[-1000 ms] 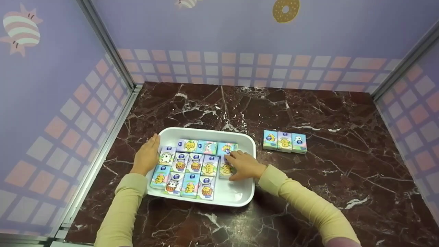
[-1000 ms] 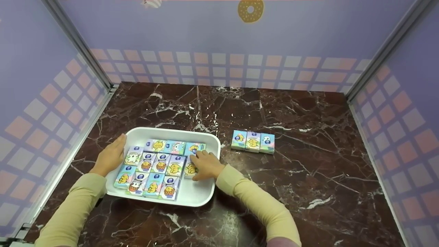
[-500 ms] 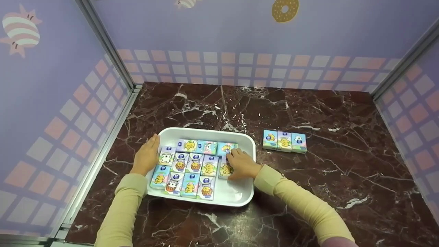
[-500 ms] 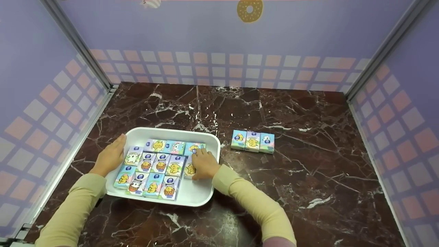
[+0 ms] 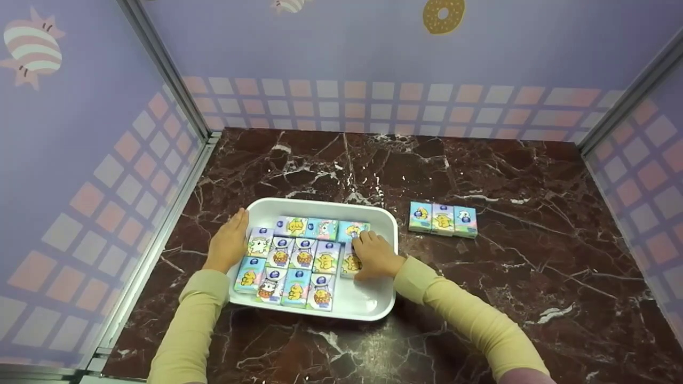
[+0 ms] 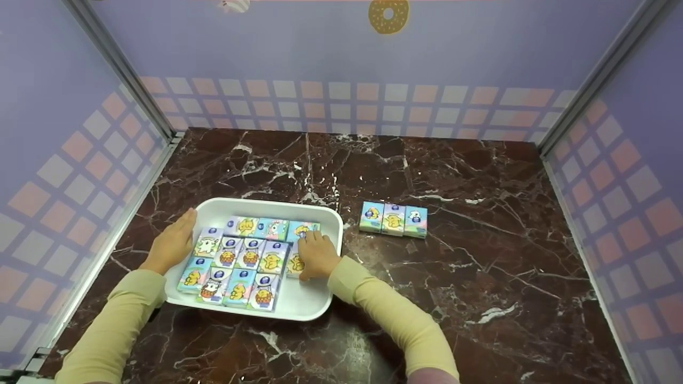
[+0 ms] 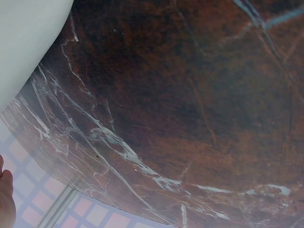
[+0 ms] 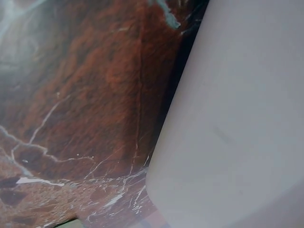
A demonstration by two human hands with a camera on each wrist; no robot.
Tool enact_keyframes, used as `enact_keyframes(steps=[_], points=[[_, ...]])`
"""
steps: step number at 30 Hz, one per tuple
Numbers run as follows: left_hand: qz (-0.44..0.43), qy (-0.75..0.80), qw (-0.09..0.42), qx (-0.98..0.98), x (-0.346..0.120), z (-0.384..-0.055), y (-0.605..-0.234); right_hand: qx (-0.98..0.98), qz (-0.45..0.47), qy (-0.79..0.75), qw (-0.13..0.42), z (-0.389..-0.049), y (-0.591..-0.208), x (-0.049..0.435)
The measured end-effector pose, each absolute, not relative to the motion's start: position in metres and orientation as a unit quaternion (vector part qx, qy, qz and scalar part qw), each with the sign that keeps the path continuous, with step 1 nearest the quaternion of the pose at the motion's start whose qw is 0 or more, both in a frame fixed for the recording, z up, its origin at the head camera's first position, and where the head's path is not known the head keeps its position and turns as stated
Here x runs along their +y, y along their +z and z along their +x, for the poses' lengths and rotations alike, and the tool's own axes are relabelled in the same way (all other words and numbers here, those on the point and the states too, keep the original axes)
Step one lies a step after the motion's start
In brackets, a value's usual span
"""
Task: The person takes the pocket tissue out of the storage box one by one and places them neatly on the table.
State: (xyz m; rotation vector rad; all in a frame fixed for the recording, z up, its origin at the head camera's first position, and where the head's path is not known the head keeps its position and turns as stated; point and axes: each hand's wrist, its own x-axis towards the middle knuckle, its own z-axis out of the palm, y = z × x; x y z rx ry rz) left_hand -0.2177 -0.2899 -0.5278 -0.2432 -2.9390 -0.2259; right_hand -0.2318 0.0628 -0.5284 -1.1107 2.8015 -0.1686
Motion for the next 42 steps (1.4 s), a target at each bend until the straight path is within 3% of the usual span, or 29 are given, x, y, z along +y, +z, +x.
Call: enact_keyframes(steps=[14, 26, 36, 42], points=[[-0.083, -0.081, 0.098, -0.988, -0.286, -0.219, -0.527, 0.930, -0.341, -0.098, 0.094, -0.232, -0.532, 0.063], [-0.076, -0.080, 0.089, -0.990, -0.287, -0.218, -0.527, 0.912, -0.389, -0.118, 0.065, -0.233, -0.523, 0.067], [-0.082, -0.074, 0.110, -0.988, -0.289, -0.218, -0.529, 0.913, -0.346, -0.199, 0.089, -0.241, -0.498, 0.083], [-0.082, -0.072, 0.107, -0.988, -0.289, -0.218, -0.528, 0.910, -0.341, -0.228, 0.064, -0.249, -0.489, 0.098]])
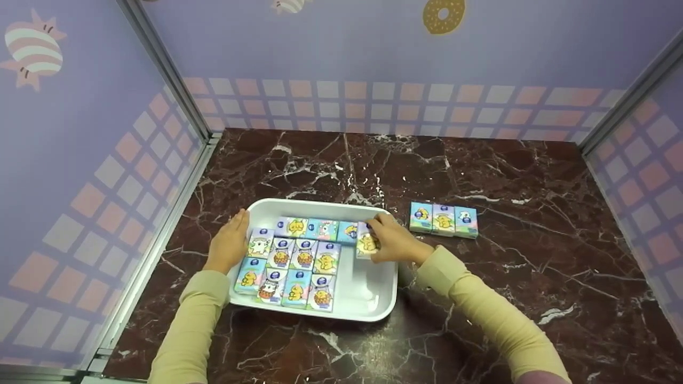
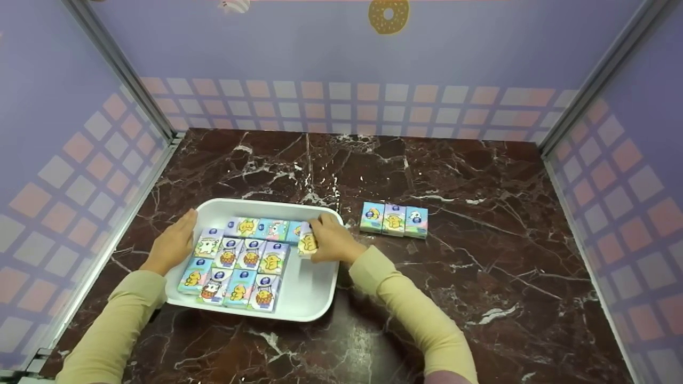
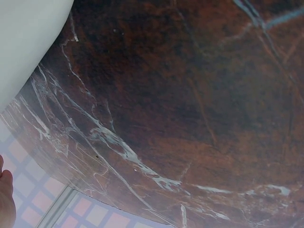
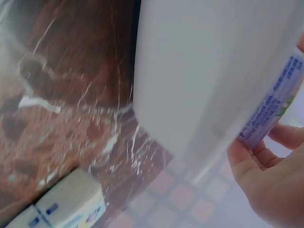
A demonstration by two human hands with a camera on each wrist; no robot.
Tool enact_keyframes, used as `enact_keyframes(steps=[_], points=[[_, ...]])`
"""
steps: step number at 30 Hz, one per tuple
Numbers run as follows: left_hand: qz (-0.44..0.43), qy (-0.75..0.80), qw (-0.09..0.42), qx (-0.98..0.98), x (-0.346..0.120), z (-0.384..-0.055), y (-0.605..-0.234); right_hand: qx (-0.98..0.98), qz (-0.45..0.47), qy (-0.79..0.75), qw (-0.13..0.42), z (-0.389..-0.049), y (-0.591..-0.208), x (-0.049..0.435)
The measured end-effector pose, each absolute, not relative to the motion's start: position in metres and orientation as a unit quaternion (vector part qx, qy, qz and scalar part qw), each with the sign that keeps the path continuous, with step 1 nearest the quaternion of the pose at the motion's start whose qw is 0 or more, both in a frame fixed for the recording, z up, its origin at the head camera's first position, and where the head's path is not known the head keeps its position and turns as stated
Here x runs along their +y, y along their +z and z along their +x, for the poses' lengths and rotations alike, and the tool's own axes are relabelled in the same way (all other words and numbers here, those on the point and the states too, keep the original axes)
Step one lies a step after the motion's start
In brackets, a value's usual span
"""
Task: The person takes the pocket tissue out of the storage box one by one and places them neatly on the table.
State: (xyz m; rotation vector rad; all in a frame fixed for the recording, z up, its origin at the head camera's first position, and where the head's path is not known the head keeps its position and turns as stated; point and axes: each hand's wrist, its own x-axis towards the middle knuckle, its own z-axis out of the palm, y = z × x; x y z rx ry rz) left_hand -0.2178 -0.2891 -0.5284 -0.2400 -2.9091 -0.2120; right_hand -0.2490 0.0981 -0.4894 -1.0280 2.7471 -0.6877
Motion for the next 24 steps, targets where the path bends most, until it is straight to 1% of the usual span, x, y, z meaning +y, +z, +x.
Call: enact_keyframes(steps=[4, 9, 11, 16, 24], points=[[-0.080, -0.067, 0.106, -0.989, -0.289, -0.218, -0.528, 0.913, -0.333, -0.231, 0.053, -0.254, -0.485, 0.109], [-0.073, -0.070, 0.094, -0.990, -0.289, -0.218, -0.528, 0.917, -0.313, -0.242, 0.049, -0.260, -0.481, 0.122], [-0.074, -0.072, 0.089, -0.991, -0.289, -0.218, -0.528, 0.919, -0.307, -0.245, 0.040, -0.262, -0.481, 0.128], [-0.076, -0.076, 0.087, -0.990, -0.289, -0.218, -0.528, 0.924, -0.291, -0.250, 0.013, -0.269, -0.481, 0.141], [-0.073, -0.081, 0.092, -0.990, -0.290, -0.218, -0.530, 0.923, -0.266, -0.279, 0.002, -0.276, -0.484, 0.161]])
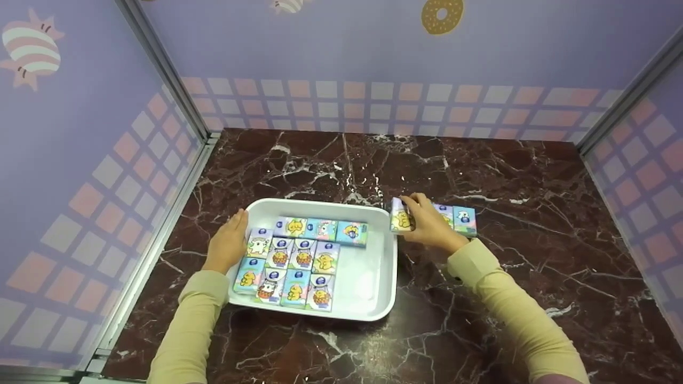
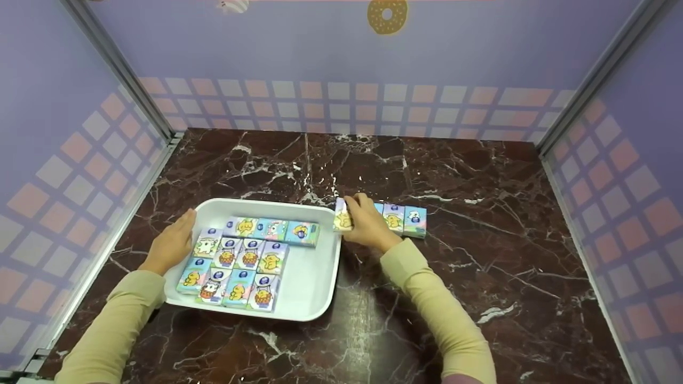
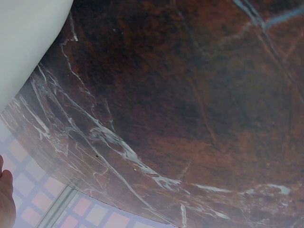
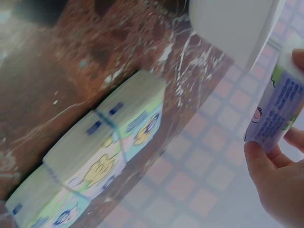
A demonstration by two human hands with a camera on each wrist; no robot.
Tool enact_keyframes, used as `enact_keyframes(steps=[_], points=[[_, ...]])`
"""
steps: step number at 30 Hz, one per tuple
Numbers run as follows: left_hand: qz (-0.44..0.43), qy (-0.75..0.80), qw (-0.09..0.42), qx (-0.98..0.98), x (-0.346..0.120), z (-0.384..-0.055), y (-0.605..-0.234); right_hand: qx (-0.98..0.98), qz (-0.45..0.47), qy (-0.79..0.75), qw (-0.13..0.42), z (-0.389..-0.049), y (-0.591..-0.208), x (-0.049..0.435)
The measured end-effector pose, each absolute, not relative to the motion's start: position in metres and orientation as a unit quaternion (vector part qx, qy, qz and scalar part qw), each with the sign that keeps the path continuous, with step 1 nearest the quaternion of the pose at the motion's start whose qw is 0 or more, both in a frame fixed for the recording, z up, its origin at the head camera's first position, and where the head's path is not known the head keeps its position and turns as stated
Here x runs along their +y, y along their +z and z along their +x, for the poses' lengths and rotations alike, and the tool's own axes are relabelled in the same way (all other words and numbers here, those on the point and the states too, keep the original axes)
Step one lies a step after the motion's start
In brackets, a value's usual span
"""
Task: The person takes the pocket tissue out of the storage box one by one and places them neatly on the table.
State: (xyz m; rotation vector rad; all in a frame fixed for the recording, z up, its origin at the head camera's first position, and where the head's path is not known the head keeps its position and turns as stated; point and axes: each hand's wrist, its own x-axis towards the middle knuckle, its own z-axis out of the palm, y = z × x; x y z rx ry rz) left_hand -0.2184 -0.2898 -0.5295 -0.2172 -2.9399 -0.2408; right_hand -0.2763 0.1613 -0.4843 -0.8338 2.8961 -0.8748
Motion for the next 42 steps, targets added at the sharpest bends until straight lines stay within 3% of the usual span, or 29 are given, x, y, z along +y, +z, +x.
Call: enact_keyframes(steps=[34, 42], points=[[-0.082, -0.077, 0.097, -0.989, -0.290, -0.218, -0.526, 0.938, -0.169, -0.302, -0.037, -0.302, -0.512, 0.252], [-0.079, -0.077, 0.095, -0.989, -0.290, -0.218, -0.528, 0.937, -0.118, -0.327, -0.017, -0.306, -0.523, 0.276]])
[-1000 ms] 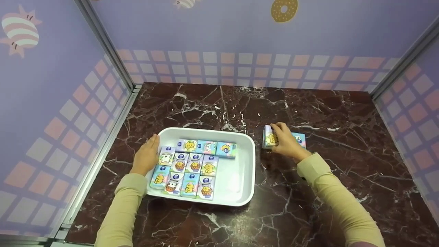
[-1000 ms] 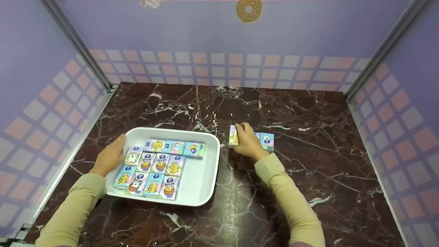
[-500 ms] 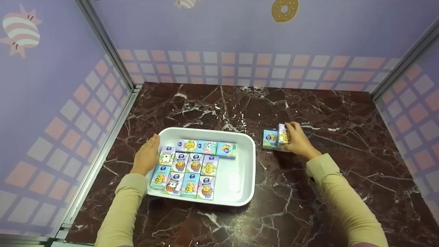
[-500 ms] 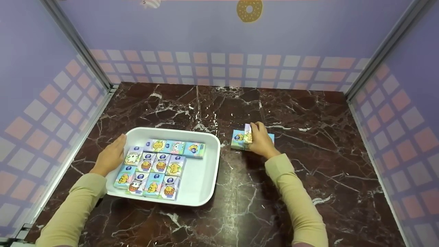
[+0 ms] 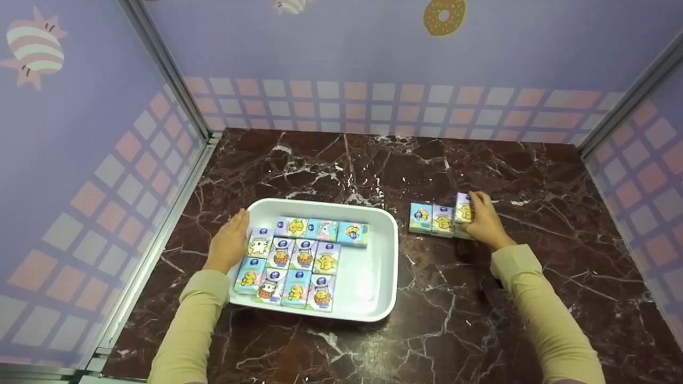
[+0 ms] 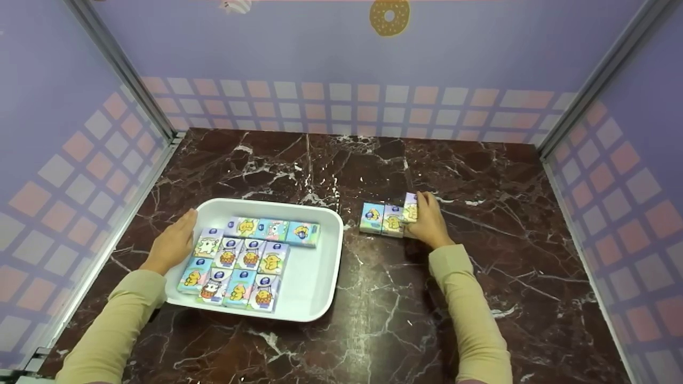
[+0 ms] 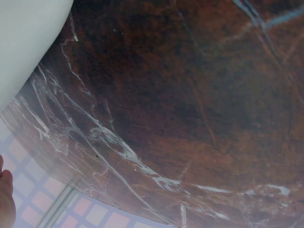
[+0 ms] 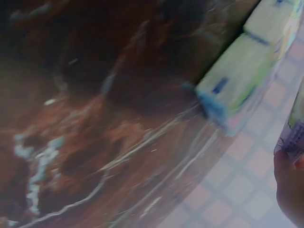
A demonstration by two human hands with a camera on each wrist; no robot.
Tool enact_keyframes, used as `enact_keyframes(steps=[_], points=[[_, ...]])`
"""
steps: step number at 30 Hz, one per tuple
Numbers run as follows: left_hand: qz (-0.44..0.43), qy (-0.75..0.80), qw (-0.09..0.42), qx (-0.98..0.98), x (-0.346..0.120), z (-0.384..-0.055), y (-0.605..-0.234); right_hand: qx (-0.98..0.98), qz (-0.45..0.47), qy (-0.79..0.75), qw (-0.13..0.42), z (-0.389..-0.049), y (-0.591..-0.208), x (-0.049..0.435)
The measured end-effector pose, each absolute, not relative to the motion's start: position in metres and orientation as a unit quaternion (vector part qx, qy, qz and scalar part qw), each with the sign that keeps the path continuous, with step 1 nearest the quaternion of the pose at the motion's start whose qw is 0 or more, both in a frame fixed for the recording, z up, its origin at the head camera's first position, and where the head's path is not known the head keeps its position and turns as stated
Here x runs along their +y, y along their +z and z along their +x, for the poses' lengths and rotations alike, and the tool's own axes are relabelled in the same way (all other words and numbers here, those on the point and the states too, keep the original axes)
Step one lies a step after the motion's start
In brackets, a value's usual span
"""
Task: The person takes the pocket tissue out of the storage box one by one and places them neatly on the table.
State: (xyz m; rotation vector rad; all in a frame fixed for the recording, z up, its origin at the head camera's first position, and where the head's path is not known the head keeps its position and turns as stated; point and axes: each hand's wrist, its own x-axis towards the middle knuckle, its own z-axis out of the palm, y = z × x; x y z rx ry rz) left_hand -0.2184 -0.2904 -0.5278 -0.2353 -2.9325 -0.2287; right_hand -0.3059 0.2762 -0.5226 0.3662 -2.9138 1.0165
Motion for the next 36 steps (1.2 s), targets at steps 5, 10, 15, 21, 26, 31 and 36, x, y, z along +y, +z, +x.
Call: enact_keyframes(steps=[5, 10, 15, 21, 26, 31, 36], points=[[-0.076, -0.077, 0.094, -0.990, -0.291, -0.218, -0.528, -0.940, 0.101, 0.327, 0.016, -0.306, -0.527, 0.290], [-0.076, -0.076, 0.083, -0.991, -0.290, -0.218, -0.528, -0.941, 0.092, 0.325, 0.021, -0.305, -0.532, 0.303], [-0.077, -0.074, 0.080, -0.991, -0.291, -0.218, -0.527, -0.942, 0.092, 0.321, 0.024, -0.304, -0.537, 0.315], [-0.079, -0.075, 0.090, -0.990, -0.290, -0.217, -0.528, -0.946, 0.084, 0.314, 0.001, -0.303, -0.541, 0.326], [-0.077, -0.075, 0.090, -0.990, -0.290, -0.217, -0.528, -0.944, 0.083, 0.319, -0.015, -0.302, -0.547, 0.331], [-0.076, -0.073, 0.093, -0.990, -0.290, -0.217, -0.528, -0.947, 0.082, 0.310, -0.038, -0.301, -0.550, 0.333], [-0.076, -0.078, 0.097, -0.989, -0.288, -0.217, -0.527, -0.948, 0.080, 0.302, -0.056, -0.300, -0.554, 0.331]])
